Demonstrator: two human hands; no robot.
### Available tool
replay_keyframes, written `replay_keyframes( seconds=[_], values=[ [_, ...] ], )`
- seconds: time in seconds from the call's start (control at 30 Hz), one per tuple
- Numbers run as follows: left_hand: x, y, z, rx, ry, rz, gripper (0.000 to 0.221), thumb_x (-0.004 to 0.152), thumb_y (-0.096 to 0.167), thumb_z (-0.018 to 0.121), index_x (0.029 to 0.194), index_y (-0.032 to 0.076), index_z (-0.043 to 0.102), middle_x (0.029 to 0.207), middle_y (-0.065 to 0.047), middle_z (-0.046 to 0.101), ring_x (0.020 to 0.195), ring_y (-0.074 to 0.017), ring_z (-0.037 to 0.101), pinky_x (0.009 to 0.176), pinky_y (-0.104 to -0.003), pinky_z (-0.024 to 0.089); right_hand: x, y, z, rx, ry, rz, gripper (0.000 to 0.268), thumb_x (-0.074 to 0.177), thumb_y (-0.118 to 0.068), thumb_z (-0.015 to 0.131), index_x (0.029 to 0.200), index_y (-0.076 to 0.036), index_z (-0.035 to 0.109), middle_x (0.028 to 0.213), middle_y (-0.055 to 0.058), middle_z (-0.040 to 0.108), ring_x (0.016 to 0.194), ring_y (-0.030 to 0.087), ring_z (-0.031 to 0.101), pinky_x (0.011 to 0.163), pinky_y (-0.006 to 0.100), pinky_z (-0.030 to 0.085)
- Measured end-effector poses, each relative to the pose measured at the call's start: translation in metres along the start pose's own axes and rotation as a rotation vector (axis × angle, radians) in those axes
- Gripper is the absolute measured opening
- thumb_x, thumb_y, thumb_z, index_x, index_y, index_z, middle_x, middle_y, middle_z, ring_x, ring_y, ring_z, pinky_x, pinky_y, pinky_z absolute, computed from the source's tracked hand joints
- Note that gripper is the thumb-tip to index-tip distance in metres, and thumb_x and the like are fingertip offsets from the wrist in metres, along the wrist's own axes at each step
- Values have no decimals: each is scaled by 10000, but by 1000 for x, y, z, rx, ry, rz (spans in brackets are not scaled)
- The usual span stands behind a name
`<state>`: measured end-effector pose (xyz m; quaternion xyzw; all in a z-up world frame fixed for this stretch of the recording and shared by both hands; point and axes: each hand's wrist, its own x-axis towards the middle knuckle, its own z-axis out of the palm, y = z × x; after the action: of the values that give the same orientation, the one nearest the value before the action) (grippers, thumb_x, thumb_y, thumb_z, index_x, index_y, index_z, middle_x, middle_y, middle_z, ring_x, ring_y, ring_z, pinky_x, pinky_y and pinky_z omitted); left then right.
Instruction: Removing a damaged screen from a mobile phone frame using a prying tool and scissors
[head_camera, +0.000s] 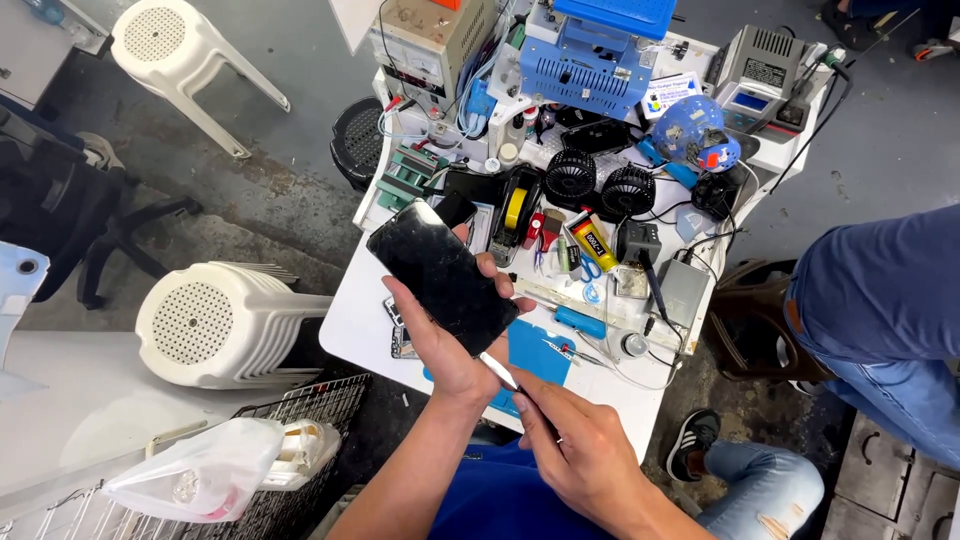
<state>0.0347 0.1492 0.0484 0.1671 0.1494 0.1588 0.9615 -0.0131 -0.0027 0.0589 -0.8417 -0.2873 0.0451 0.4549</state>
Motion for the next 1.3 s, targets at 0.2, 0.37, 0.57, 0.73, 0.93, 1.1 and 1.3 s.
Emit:
replay_keyframes(
  seconds=[0.2,0.37,0.57,0.73,0.93,1.1,1.3],
  values=[
    [-2,-1,-3,64,-48,18,880,945,753,345,1489,74,481,980,-105,628,788,-220,620,692,-463,598,0,1,2,19,38,-30,306,990,-125,606,1276,-44,679,929,54,794,495,97,721,452,228,591],
    [-2,-1,6,105,29,48,873,947,741,333,1459,56,508,918,-99,616,724,-220,592,637,-440,581,0,4,5,1,46,-61,306,992,-125,611,1282,-46,669,962,73,787,483,113,712,425,246,567],
    [0,-1,3,88,21,44,880,948,744,333,1486,67,495,933,-92,610,734,-215,595,640,-431,601,3,6,6,-19,44,-89,298,997,-120,611,1273,-21,665,962,94,772,486,135,638,445,284,540],
    [0,0,3,87,29,33,861,962,737,313,1485,83,511,943,-99,595,728,-218,579,648,-432,598,5,8,7,-55,59,-140,306,995,-102,619,1285,-13,659,996,88,770,605,154,650,466,293,531],
    [1,-1,0,31,32,-26,876,936,780,314,1482,123,511,954,-71,594,743,-195,593,683,-446,597,6,9,6,-72,51,-159,293,996,-94,616,1272,-3,657,1021,102,759,690,175,681,482,290,543],
    [0,-3,-2,32,58,-36,871,937,773,330,1470,112,524,925,-75,606,726,-197,597,662,-442,602,5,11,6,-99,33,-182,302,999,-92,614,1292,-24,634,1041,82,745,712,179,669,471,296,531],
    [0,-4,-7,7,48,-53,846,932,782,346,1441,133,531,934,-70,608,727,-191,609,673,-453,598,4,13,10,-84,34,-166,275,1005,-109,607,1257,-5,643,984,80,728,696,187,642,451,299,492]
  ],
)
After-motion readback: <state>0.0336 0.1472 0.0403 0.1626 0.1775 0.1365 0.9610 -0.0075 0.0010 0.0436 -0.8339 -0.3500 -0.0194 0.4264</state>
